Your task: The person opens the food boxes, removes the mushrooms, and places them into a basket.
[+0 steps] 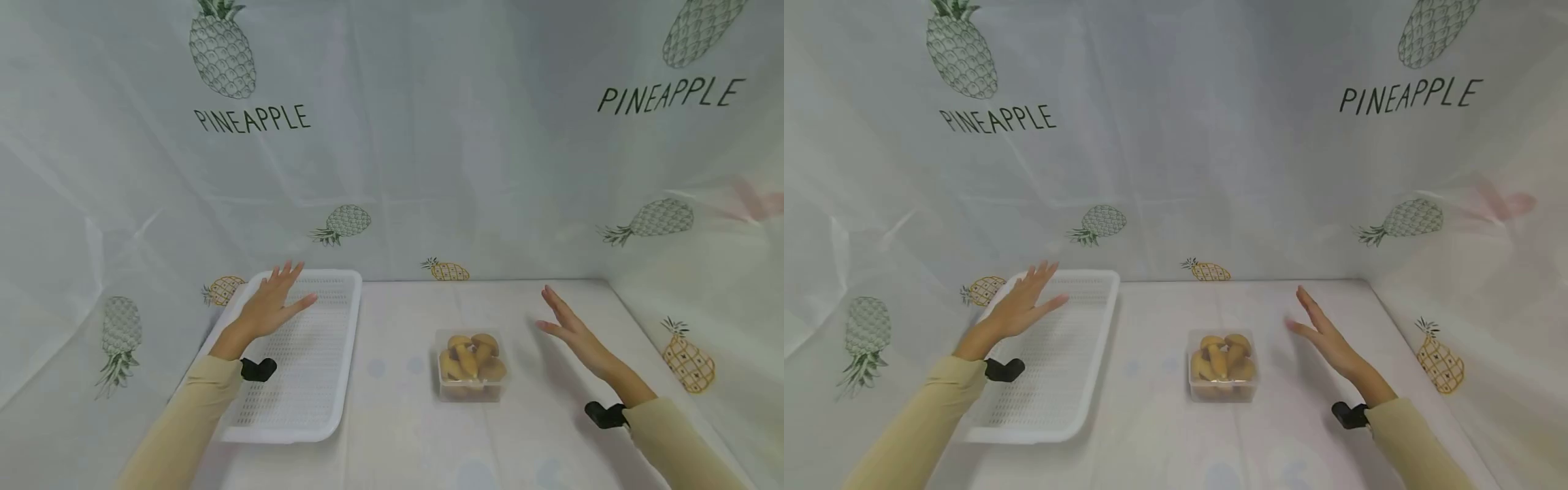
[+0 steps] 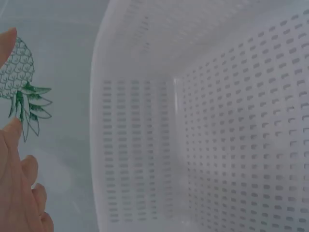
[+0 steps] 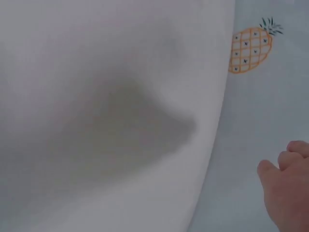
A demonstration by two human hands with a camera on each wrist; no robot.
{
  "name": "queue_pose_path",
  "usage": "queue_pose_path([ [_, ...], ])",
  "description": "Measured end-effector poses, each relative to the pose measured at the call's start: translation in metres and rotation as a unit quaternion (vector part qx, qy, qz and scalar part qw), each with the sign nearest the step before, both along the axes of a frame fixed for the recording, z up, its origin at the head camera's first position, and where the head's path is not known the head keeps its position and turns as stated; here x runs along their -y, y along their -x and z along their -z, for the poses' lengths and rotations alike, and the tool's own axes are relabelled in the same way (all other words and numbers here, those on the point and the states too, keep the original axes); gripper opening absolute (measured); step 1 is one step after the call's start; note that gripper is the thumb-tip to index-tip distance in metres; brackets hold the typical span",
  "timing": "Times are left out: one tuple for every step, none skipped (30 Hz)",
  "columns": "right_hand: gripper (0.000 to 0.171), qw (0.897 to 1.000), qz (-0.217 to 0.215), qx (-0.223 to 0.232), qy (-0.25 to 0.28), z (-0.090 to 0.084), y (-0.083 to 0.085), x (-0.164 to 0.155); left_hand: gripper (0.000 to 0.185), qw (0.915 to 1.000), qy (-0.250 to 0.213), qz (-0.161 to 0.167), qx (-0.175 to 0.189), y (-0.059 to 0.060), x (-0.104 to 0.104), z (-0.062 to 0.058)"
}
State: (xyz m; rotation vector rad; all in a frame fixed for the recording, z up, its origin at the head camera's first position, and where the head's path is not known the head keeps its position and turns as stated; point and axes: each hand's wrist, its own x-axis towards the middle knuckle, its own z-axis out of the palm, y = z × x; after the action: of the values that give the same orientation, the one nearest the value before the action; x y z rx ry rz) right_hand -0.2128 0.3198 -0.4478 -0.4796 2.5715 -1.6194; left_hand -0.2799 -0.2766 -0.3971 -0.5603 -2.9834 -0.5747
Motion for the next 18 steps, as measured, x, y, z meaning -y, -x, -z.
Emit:
queue_pose_path([
  [0.079,1.0,-0.01,0.002,0.015,0.002,-0.002,0.001,0.087,1.0,0.0,0.004,0.003,0.0,-0.003,-0.001],
  [0.079,0.999,-0.02,0.002,0.029,0.004,-0.003,0.003,0.086,0.9999,0.001,0.008,0.006,0.001,-0.007,-0.002],
  [0.079,0.999,-0.029,0.004,0.043,0.006,-0.004,0.004,0.086,0.9999,0.005,0.013,0.007,0.001,-0.011,-0.004],
  [0.078,0.998,-0.038,0.003,0.055,0.009,-0.005,0.004,0.086,0.9998,0.007,0.018,0.005,0.002,-0.014,-0.005],
  [0.077,0.997,-0.049,0.0,0.065,0.012,-0.007,0.005,0.085,0.9997,0.011,0.023,0.003,0.002,-0.018,-0.006],
  [0.077,0.995,-0.059,-0.003,0.075,0.014,-0.008,0.006,0.085,0.9995,0.014,0.027,0.001,0.003,-0.022,-0.007],
  [0.076,0.994,-0.072,-0.007,0.087,0.017,-0.01,0.007,0.085,0.9993,0.017,0.032,0.0,0.004,-0.025,-0.008],
  [0.076,0.991,-0.084,-0.009,0.099,0.02,-0.011,0.008,0.085,0.9992,0.018,0.037,0.0,0.004,-0.028,-0.009],
  [0.076,0.989,-0.097,-0.012,0.111,0.022,-0.013,0.01,0.085,0.999,0.018,0.042,-0.001,0.005,-0.032,-0.009],
  [0.076,0.987,-0.106,-0.017,0.119,0.024,-0.015,0.011,0.084,0.9987,0.019,0.047,-0.001,0.005,-0.035,-0.01],
  [0.077,0.985,-0.117,-0.022,0.127,0.026,-0.016,0.013,0.084,0.9985,0.021,0.051,0.0,0.006,-0.038,-0.011],
  [0.077,0.983,-0.125,-0.025,0.135,0.028,-0.018,0.015,0.084,0.9982,0.022,0.056,0.0,0.006,-0.041,-0.012],
  [0.078,0.981,-0.131,-0.03,0.141,0.029,-0.019,0.017,0.084,0.9979,0.024,0.061,0.0,0.007,-0.045,-0.013],
  [0.078,0.979,-0.137,-0.034,0.147,0.031,-0.021,0.019,0.084,0.9975,0.024,0.066,0.0,0.007,-0.048,-0.014],
  [0.078,0.977,-0.142,-0.037,0.153,0.032,-0.022,0.022,0.083,0.997,0.027,0.073,-0.002,0.008,-0.052,-0.015],
  [0.079,0.975,-0.147,-0.038,0.159,0.034,-0.024,0.024,0.083,0.9964,0.029,0.08,0.0,0.007,-0.056,-0.017],
  [0.079,0.973,-0.154,-0.037,0.167,0.036,-0.025,0.025,0.083,0.9959,0.028,0.085,0.003,0.007,-0.06,-0.018],
  [0.08,0.971,-0.159,-0.034,0.175,0.038,-0.027,0.027,0.083,0.9954,0.028,0.092,0.005,0.007,-0.064,-0.019],
])
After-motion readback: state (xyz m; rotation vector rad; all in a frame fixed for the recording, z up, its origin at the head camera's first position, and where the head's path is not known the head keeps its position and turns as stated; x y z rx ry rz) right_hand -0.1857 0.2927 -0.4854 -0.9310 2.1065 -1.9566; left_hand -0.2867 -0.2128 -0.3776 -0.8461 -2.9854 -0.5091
